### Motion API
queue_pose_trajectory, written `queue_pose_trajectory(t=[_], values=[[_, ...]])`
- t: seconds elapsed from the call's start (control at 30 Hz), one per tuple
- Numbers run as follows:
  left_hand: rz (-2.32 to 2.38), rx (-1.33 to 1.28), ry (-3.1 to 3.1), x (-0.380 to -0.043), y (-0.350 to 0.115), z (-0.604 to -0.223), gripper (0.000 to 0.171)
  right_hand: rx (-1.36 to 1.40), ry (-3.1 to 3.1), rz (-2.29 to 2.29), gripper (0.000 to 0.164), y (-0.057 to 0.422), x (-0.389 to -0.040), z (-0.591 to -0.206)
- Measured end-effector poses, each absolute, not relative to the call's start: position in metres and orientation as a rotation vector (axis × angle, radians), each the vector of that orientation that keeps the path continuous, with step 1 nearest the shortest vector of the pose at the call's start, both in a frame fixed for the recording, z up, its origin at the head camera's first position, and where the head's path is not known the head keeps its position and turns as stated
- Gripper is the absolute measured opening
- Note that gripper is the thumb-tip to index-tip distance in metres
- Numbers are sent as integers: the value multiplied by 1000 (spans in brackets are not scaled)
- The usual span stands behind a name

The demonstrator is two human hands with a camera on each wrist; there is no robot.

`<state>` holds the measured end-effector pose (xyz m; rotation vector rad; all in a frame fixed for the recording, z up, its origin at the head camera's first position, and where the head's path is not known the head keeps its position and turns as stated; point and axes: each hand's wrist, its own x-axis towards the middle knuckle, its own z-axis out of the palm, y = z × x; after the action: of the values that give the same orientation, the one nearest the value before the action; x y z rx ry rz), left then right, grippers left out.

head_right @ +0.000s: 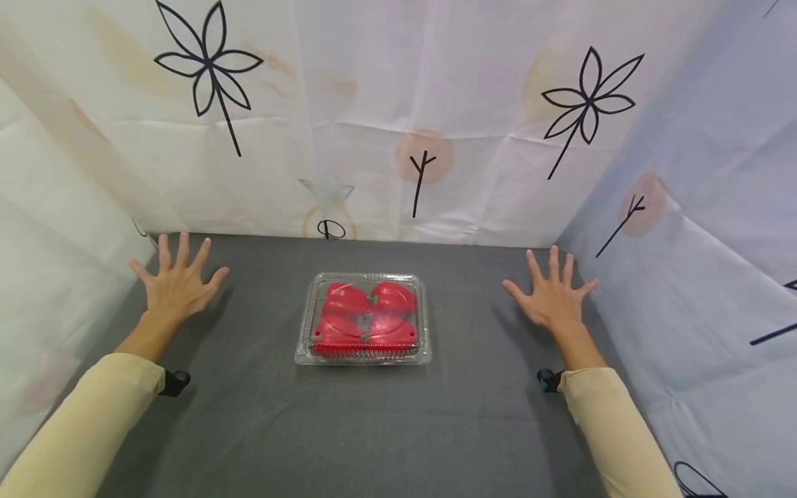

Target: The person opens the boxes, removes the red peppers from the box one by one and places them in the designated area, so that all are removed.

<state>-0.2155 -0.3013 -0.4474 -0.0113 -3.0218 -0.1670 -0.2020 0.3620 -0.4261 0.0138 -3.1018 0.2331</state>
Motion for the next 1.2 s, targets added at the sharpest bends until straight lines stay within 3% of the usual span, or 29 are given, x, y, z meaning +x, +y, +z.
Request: queue_pose_trajectory(t=[0.5,1.2], values=[[-158,-128,-2973,-215,-284,-438,72,128,-3085,271,88,328,-199,-417],[-274,-362,-2927,-178,-241,-437,73,495,-2998,172,85,263,-177,-407]])
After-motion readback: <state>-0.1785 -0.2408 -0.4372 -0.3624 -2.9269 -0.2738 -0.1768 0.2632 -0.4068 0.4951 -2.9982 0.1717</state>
